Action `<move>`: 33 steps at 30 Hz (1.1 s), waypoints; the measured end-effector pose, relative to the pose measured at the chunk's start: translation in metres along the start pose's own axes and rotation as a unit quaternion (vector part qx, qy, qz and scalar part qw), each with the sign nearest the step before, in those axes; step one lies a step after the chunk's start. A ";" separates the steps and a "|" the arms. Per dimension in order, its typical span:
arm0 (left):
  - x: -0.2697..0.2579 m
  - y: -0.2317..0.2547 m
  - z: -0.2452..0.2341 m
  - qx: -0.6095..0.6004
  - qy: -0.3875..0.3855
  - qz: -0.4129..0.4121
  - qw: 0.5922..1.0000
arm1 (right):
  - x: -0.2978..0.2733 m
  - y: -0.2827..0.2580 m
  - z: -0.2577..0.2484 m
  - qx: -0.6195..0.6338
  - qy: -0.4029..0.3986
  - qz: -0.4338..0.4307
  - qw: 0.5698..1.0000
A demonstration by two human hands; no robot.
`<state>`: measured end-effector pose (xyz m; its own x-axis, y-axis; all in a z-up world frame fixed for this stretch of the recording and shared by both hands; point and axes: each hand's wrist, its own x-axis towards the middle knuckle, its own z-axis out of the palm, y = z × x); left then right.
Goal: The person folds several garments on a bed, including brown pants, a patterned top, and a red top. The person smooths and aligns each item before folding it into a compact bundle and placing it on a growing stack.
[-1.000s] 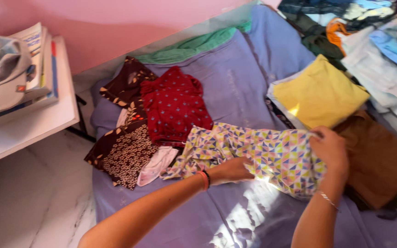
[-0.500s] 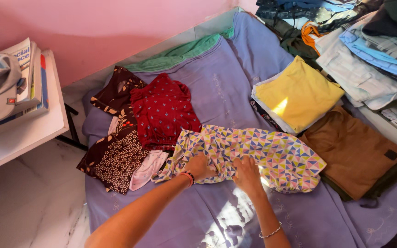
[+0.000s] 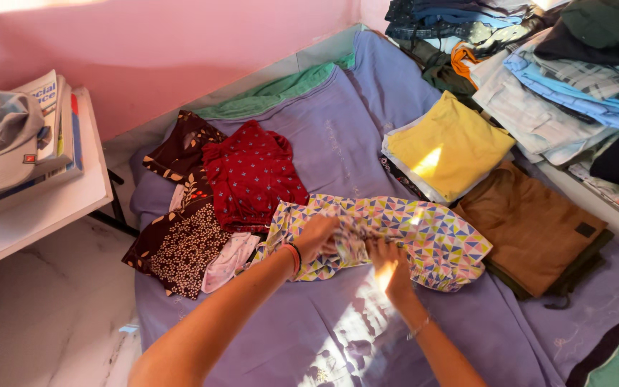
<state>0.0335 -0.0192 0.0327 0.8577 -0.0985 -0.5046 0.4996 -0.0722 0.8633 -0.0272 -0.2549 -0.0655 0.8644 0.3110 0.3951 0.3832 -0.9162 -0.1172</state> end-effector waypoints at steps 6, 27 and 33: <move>-0.022 0.052 -0.014 -0.048 0.087 0.067 0.993 | -0.006 0.087 -0.049 0.104 -0.026 0.012 0.994; -0.106 0.064 -0.001 0.493 -0.287 0.086 0.817 | 0.165 0.035 -0.007 0.739 -0.044 0.523 0.423; -0.127 0.198 -0.079 0.463 -0.302 -0.013 0.833 | 0.249 0.078 -0.056 0.714 0.068 0.456 0.527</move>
<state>0.0331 0.0570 0.2682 0.4902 -0.5460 -0.6794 -0.0312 -0.7900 0.6123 0.1993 -0.2631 0.0746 0.9072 -0.2035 -0.3681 -0.2333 0.4848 -0.8429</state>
